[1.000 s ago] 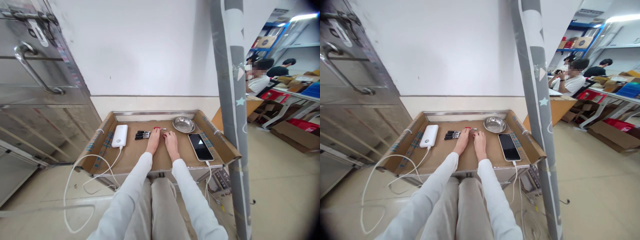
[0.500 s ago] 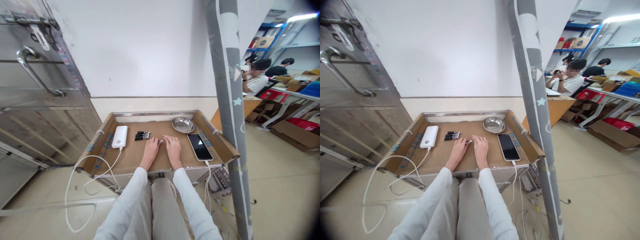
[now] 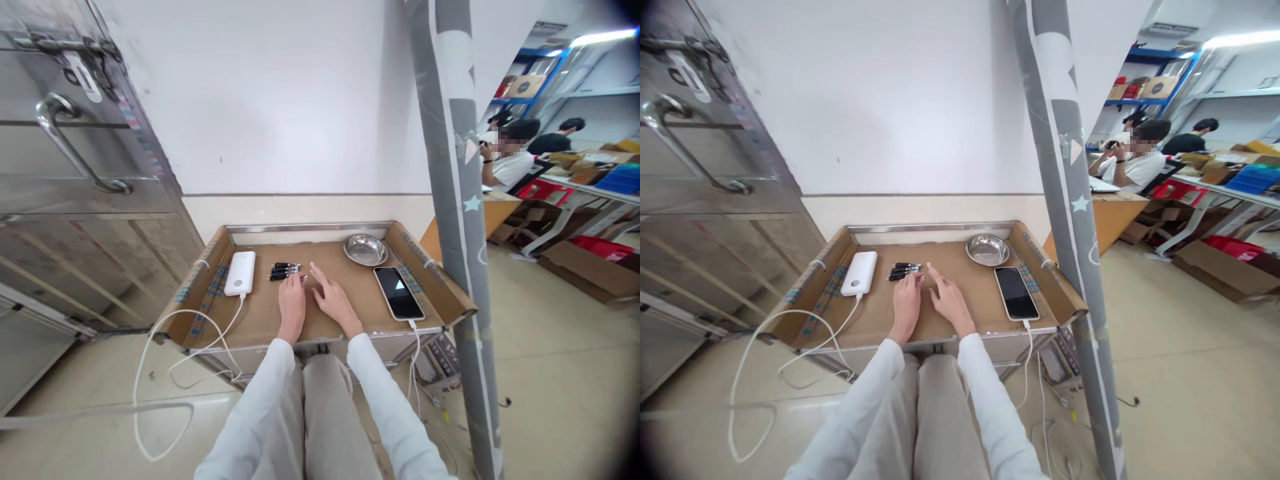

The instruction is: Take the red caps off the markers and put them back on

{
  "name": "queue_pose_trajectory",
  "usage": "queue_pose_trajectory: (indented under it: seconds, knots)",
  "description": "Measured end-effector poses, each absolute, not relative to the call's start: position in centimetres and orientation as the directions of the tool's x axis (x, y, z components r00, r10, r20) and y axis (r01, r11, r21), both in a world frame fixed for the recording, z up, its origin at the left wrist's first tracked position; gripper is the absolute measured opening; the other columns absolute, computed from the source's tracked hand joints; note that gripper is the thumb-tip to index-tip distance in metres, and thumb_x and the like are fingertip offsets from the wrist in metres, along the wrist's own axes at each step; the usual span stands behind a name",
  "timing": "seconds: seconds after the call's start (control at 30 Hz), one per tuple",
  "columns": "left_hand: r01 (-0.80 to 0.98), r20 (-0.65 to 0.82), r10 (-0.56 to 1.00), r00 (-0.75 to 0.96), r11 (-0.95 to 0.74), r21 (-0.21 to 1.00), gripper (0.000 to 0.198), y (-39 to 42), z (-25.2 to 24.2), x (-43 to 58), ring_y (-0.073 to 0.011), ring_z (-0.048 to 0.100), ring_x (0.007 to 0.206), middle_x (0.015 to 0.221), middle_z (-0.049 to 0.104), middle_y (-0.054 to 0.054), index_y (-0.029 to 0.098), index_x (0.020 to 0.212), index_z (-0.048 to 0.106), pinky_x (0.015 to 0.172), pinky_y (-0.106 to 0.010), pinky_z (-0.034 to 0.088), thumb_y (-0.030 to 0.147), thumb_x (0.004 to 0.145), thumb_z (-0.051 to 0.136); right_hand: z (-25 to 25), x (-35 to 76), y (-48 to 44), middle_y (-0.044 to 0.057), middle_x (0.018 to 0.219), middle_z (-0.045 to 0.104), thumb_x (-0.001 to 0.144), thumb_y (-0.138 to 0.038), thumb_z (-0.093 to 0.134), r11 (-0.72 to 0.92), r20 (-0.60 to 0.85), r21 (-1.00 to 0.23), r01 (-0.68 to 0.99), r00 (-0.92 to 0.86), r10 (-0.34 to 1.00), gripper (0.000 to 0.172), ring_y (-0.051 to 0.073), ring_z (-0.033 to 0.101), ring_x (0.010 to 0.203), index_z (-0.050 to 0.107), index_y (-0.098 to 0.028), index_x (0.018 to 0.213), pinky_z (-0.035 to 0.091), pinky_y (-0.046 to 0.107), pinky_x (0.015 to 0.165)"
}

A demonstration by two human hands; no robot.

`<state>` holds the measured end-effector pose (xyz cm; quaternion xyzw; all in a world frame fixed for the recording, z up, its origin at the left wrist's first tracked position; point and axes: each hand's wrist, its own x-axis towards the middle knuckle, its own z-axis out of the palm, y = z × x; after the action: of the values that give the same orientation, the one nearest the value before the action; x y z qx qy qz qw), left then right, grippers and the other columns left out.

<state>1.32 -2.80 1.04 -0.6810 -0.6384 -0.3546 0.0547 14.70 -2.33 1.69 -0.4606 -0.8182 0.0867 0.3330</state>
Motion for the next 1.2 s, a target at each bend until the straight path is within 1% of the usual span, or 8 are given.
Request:
queue_pose_trajectory:
  seconds: [0.07,0.23,0.37,0.5,0.57,1.0,1.1,1.2]
  knots:
    - [0.934,0.542,0.825,-0.16,-0.052,0.355,0.022,-3.1,1.0,1.2,-0.0259,0.054,0.097,0.1,0.062,-0.012,0.017,0.102,0.056,0.084,-0.04,0.042,0.024,0.093,0.038,1.2,14.7,-2.1,0.01,0.138,0.047,0.089,-0.02,0.038,0.476,0.45,-0.447,0.757,-0.27,0.851,0.062,0.019,0.048,0.121,0.015,-0.018,0.147,0.039,0.034,0.099]
    - [0.936,0.464,0.849,-0.252,0.094,0.338,0.027,-2.4,0.6,1.2,-0.0264,0.053,0.097,0.105,0.054,-0.016,0.014,0.102,0.056,0.083,-0.042,0.042,0.012,0.091,0.031,0.1,14.9,-2.3,0.014,0.137,0.047,0.092,-0.024,0.034,0.264,0.37,-0.371,0.89,-0.119,0.922,0.043,0.023,0.041,0.127,0.046,-0.01,0.131,0.031,0.039,0.105]
    - [0.918,0.456,0.877,-0.154,-0.043,0.393,0.027,-2.1,0.7,1.2,-0.024,0.055,0.096,0.107,0.052,-0.015,0.012,0.104,0.053,0.08,-0.036,0.045,0.008,0.09,0.031,0.0,15.4,-4.1,0.011,0.141,0.043,0.094,-0.028,0.032,0.214,0.335,-0.33,0.919,-0.098,0.937,0.043,0.023,0.036,0.131,0.046,-0.015,0.132,0.027,0.04,0.107]
    - [0.83,0.437,0.881,0.181,-0.375,0.411,0.02,-2.9,0.7,1.3,-0.0189,0.056,0.09,0.098,0.055,-0.009,0.016,0.097,0.054,0.083,-0.032,0.045,0.015,0.092,0.035,0.1,16.0,-5.9,0.009,0.145,0.038,0.094,-0.03,0.03,0.189,0.327,-0.307,0.933,-0.083,0.941,0.044,0.023,0.032,0.133,0.045,-0.018,0.134,0.022,0.042,0.109]
    - [0.787,0.407,0.865,0.294,-0.461,0.41,0.018,-3.2,0.6,1.2,-0.0178,0.056,0.088,0.095,0.056,-0.006,0.018,0.094,0.055,0.084,-0.032,0.045,0.017,0.092,0.037,0.2,16.2,-6.4,0.009,0.145,0.037,0.094,-0.03,0.03,0.182,0.318,-0.295,0.938,-0.083,0.944,0.044,0.023,0.031,0.134,0.044,-0.018,0.134,0.021,0.043,0.11]
    - [0.759,0.372,0.888,0.27,-0.434,0.485,0.016,-3.4,0.8,1.1,-0.0166,0.056,0.089,0.096,0.055,-0.005,0.019,0.093,0.054,0.084,-0.031,0.045,0.016,0.091,0.038,0.3,16.1,-6.4,0.008,0.146,0.036,0.094,-0.031,0.03,0.148,0.268,-0.27,0.951,-0.073,0.961,0.045,0.023,0.03,0.135,0.043,-0.018,0.136,0.02,0.043,0.11]
    - [0.791,0.372,0.884,0.281,-0.433,0.432,0.017,-3.5,0.9,1.3,-0.0173,0.055,0.089,0.095,0.056,-0.005,0.019,0.093,0.054,0.083,-0.031,0.044,0.016,0.091,0.038,0.3,16.1,-6.5,0.007,0.147,0.035,0.095,-0.031,0.028,0.148,0.276,-0.269,0.952,-0.07,0.959,0.045,0.022,0.03,0.135,0.042,-0.019,0.136,0.02,0.043,0.11]
    - [0.888,0.405,0.891,0.206,-0.344,0.304,0.019,-3.3,1.2,1.2,-0.0209,0.052,0.094,0.099,0.055,-0.008,0.017,0.096,0.055,0.085,-0.035,0.042,0.015,0.09,0.037,0.2,16.1,-6.5,0.007,0.147,0.034,0.095,-0.031,0.028,0.143,0.275,-0.274,0.951,-0.066,0.959,0.045,0.021,0.029,0.136,0.042,-0.02,0.136,0.019,0.043,0.111]
